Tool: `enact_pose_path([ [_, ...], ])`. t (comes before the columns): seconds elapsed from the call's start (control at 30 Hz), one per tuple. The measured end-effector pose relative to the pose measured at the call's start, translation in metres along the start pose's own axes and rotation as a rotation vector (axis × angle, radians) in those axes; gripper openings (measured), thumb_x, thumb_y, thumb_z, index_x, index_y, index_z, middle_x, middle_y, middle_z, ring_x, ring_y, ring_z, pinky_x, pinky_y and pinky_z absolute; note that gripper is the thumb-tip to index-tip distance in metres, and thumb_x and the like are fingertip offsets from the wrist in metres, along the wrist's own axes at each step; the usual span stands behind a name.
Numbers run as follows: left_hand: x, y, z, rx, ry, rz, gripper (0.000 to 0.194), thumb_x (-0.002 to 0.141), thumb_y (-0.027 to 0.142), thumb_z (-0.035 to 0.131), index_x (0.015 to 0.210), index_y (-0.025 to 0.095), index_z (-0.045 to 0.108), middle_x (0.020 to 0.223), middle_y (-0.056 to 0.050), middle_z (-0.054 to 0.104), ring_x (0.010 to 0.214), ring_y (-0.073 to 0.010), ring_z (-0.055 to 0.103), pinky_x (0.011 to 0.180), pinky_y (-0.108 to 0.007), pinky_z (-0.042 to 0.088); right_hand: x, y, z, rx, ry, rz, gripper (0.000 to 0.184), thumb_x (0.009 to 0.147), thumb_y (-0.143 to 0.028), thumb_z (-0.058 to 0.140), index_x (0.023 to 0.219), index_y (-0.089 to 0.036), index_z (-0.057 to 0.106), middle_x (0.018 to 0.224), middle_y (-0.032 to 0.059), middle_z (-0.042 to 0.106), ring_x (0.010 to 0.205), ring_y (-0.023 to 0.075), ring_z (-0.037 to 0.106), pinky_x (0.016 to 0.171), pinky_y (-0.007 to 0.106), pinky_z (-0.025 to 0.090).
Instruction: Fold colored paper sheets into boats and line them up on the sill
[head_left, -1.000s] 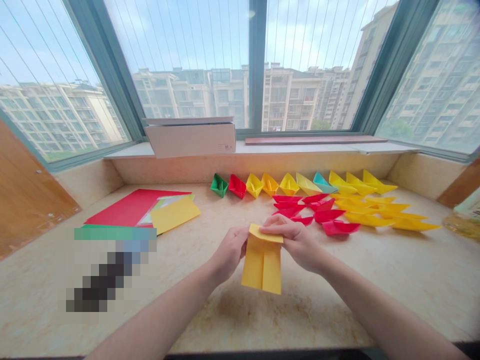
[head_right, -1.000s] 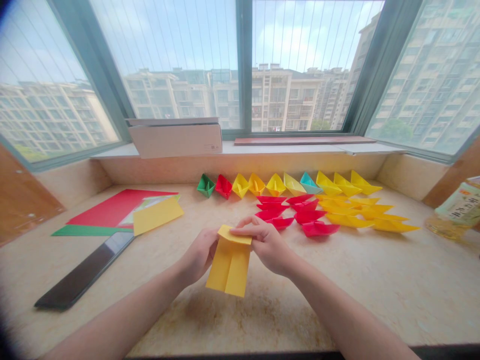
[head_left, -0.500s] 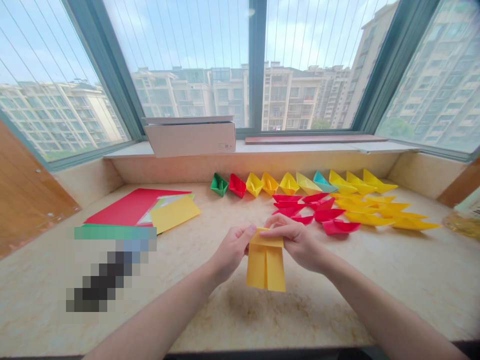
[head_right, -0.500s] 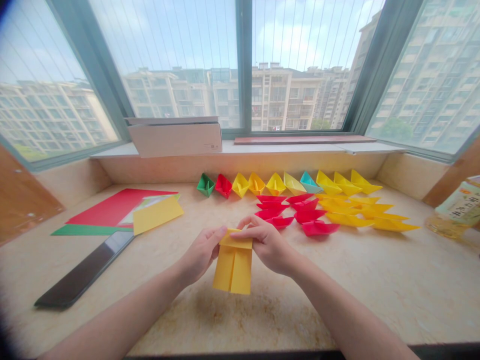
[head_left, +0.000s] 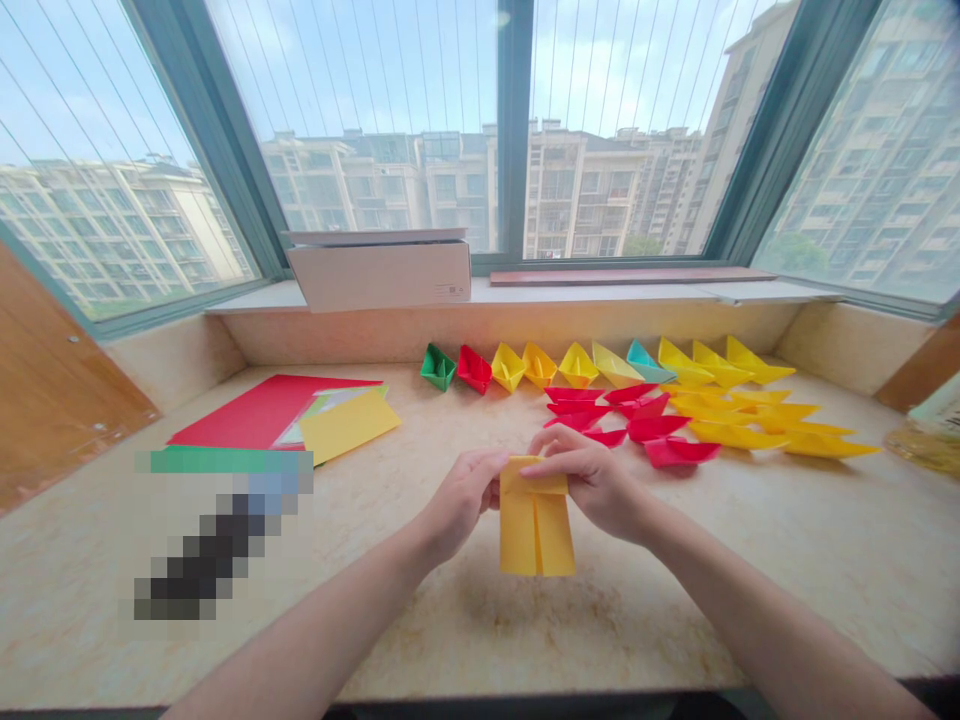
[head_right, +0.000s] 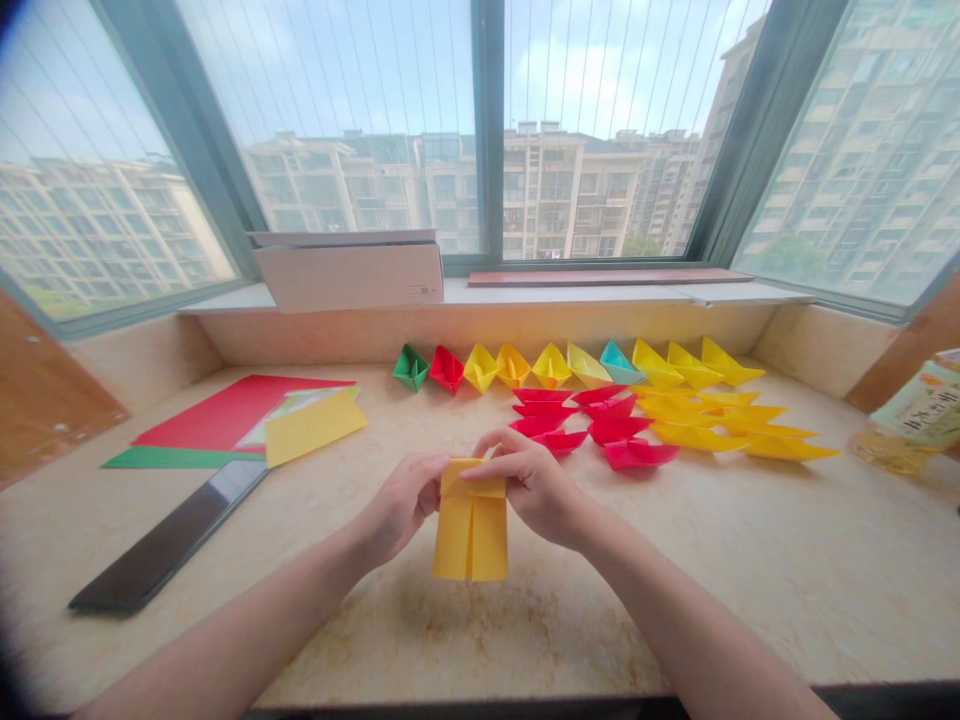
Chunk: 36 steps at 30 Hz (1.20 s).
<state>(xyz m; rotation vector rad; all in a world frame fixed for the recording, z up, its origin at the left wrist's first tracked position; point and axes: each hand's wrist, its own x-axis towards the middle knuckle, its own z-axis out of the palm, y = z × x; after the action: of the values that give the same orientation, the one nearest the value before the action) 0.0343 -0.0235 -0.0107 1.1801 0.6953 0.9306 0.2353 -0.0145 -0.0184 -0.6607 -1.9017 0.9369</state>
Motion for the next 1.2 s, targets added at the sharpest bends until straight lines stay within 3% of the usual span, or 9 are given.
enact_pose_path([
  [0.1,-0.0001,0.0038,-0.0015,-0.048,-0.082,0.017,0.042,0.09,0.043,0.048,0.092,0.01,0.073,0.079,-0.009,0.07,0.073,-0.0205,0.065,0.07,-0.03,0.048,0.0009,-0.0017,-0.0018,0.048,0.028,0.038,0.04,0.087,-0.005,0.054,0.1,-0.033,0.079,0.106,0.003,0.059,0.098,0.0158,0.058,0.085,0.03,0.049],
  [0.23,-0.0008,0.0075,-0.0045,0.019,-0.059,0.04,0.034,0.088,0.037,0.057,0.104,0.011,0.073,0.087,-0.01,0.074,0.076,-0.0211,0.067,0.07,-0.029,0.048,0.0024,-0.0041,-0.0037,0.137,0.041,0.088,0.033,0.087,-0.01,0.058,0.099,-0.033,0.079,0.104,0.0029,0.061,0.102,0.0171,0.058,0.083,0.029,0.049],
  [0.47,-0.001,0.0071,-0.0062,0.067,-0.044,0.058,0.034,0.085,0.038,0.062,0.103,0.012,0.074,0.084,-0.01,0.074,0.071,-0.0195,0.066,0.065,-0.027,0.047,0.0032,-0.005,-0.0039,0.228,0.035,0.159,0.024,0.088,-0.017,0.062,0.096,-0.031,0.08,0.102,0.0031,0.061,0.099,0.017,0.059,0.082,0.03,0.05],
  [0.63,-0.0001,0.0079,-0.0027,0.183,0.046,0.044,0.036,0.084,0.044,0.064,0.096,0.011,0.076,0.08,-0.009,0.073,0.069,-0.0173,0.064,0.063,-0.025,0.046,0.0025,-0.0036,-0.0041,0.158,0.008,0.137,0.029,0.087,-0.014,0.061,0.098,-0.033,0.08,0.103,0.0029,0.061,0.101,0.0173,0.059,0.085,0.031,0.049],
  [0.87,-0.0011,0.0089,-0.0003,0.088,0.057,0.026,0.03,0.082,0.04,0.065,0.086,0.012,0.075,0.075,-0.008,0.073,0.068,-0.0185,0.066,0.066,-0.026,0.049,0.0012,-0.0043,-0.0016,0.059,-0.011,0.085,0.034,0.088,-0.009,0.057,0.098,-0.033,0.079,0.105,0.0031,0.06,0.1,0.0167,0.058,0.083,0.03,0.051],
  [1.03,-0.0009,0.007,-0.0026,0.083,0.017,0.025,0.042,0.087,0.05,0.06,0.09,0.011,0.074,0.078,-0.01,0.073,0.068,-0.0194,0.066,0.066,-0.028,0.05,0.0001,-0.0009,-0.0001,-0.024,0.034,0.008,0.037,0.088,-0.007,0.055,0.099,-0.032,0.079,0.103,0.0034,0.057,0.096,0.0164,0.058,0.086,0.032,0.051],
  [1.2,0.0008,0.0082,-0.0015,0.225,0.107,0.057,0.039,0.086,0.048,0.065,0.094,0.011,0.074,0.079,-0.007,0.071,0.069,-0.0167,0.063,0.066,-0.026,0.048,0.0008,0.0009,-0.0004,-0.049,0.046,-0.012,0.042,0.086,-0.002,0.052,0.099,-0.032,0.079,0.105,0.0034,0.058,0.096,0.016,0.059,0.084,0.031,0.051],
])
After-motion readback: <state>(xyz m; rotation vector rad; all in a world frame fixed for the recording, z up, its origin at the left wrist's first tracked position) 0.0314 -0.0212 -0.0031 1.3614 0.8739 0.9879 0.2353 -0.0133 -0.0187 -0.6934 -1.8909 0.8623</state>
